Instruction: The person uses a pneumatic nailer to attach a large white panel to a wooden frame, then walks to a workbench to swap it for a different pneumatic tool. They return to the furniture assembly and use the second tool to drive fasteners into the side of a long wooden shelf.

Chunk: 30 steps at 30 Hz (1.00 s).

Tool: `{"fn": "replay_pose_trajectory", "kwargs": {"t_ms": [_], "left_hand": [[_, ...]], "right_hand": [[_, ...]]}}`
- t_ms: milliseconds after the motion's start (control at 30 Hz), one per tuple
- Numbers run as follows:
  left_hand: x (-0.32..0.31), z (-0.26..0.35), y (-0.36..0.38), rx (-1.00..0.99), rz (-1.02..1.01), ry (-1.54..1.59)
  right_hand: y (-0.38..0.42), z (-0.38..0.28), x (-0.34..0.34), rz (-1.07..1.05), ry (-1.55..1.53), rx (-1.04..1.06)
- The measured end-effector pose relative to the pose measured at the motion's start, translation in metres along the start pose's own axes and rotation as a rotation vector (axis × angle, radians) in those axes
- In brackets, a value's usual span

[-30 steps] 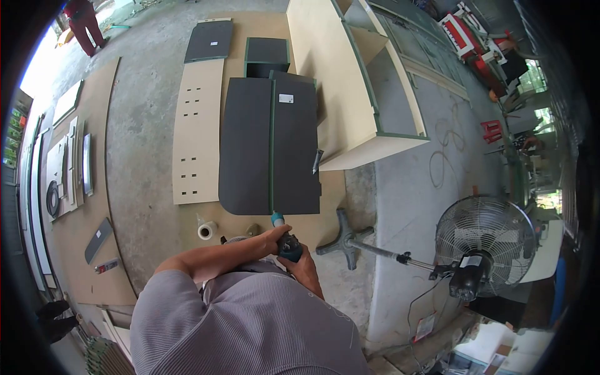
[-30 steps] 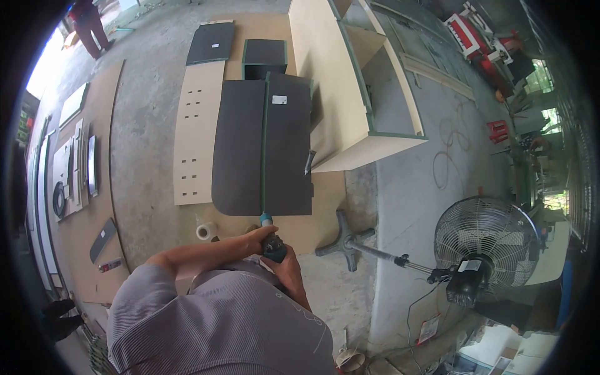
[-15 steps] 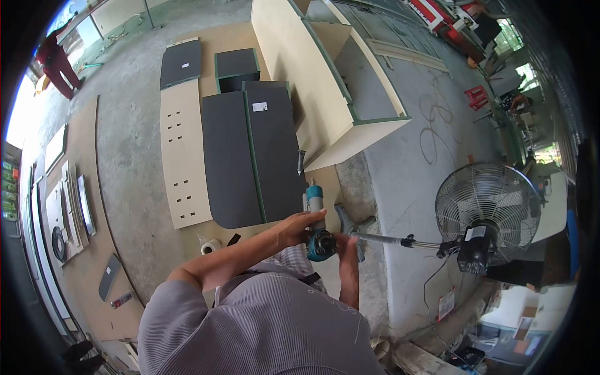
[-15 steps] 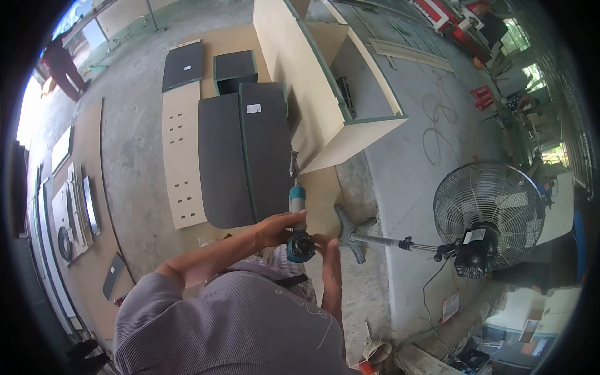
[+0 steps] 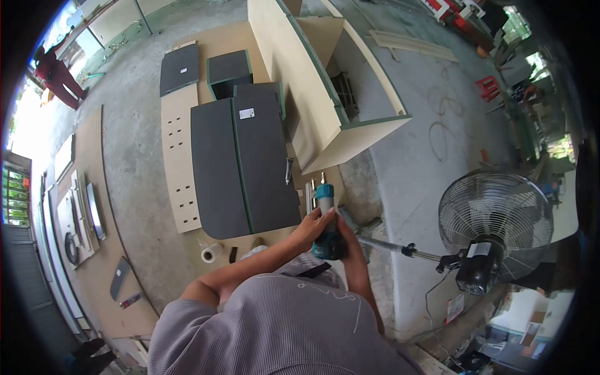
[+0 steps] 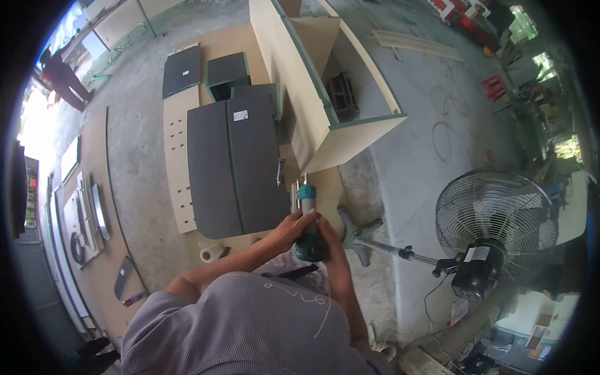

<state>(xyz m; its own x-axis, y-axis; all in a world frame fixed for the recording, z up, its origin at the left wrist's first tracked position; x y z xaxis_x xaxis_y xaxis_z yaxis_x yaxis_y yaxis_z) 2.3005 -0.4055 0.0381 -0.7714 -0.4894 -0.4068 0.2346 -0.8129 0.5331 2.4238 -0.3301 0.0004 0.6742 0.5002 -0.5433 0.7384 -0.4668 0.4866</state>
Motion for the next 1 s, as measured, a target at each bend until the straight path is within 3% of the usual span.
{"fn": "replay_pose_trajectory", "kwargs": {"t_ms": [100, 167, 300, 367, 400, 467, 567, 600, 633, 700, 733, 1000], "left_hand": [[-0.009, -0.006, -0.041, -0.014, 0.003, -0.111], [-0.014, -0.025, -0.080, 0.007, 0.142, -0.063], [-0.027, -0.034, -0.125, 0.025, 0.176, 0.012], [-0.030, -0.039, -0.144, -0.117, 0.282, -0.272], [-0.032, -0.043, -0.151, -0.122, 0.290, -0.263], [-0.039, -0.055, -0.155, -0.330, 0.500, -0.347], [-0.037, -0.078, -0.162, -0.141, 0.589, -0.343], [-0.033, -0.077, -0.165, -0.017, 0.458, -0.274], [-0.036, -0.079, -0.161, -0.007, 0.470, -0.264], [-0.049, -0.061, -0.150, 0.111, 0.243, 0.090], [-0.057, -0.052, -0.150, 0.221, 0.256, 0.287], [-0.073, -0.051, -0.172, 0.131, 0.154, 0.372]], "right_hand": [[-0.017, -0.028, 0.009, -0.040, -0.050, -0.044], [-0.040, -0.041, 0.025, -0.010, 0.101, -0.010], [-0.068, -0.065, 0.050, 0.045, 0.178, -0.040], [-0.080, -0.082, 0.055, 0.073, 0.218, -0.046], [-0.094, -0.082, 0.067, 0.065, 0.227, -0.050], [-0.122, -0.076, 0.101, 0.121, 0.379, -0.060], [-0.137, -0.102, 0.087, 0.061, 0.397, -0.065], [-0.145, -0.105, 0.090, 0.051, 0.354, -0.085], [-0.151, -0.106, 0.093, 0.045, 0.359, -0.102], [-0.163, -0.110, 0.095, 0.020, 0.279, -0.081], [-0.166, -0.111, 0.095, 0.035, 0.256, -0.080], [-0.174, -0.123, 0.114, 0.071, 0.270, -0.056]]}}
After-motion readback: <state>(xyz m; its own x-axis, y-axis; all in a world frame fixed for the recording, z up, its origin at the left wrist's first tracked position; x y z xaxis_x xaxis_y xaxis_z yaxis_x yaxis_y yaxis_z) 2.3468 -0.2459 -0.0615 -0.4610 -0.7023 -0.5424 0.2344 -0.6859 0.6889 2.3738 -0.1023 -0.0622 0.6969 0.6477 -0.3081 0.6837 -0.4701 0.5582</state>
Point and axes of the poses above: each hand's wrist, its own y-axis away from the middle knuckle, its own x-axis out of the back of the hand, z = x × y, the point moved 1 cm from there along -y, towards the middle knuckle, and after that the axes turned 3 degrees about z, right-handed, at the moved point
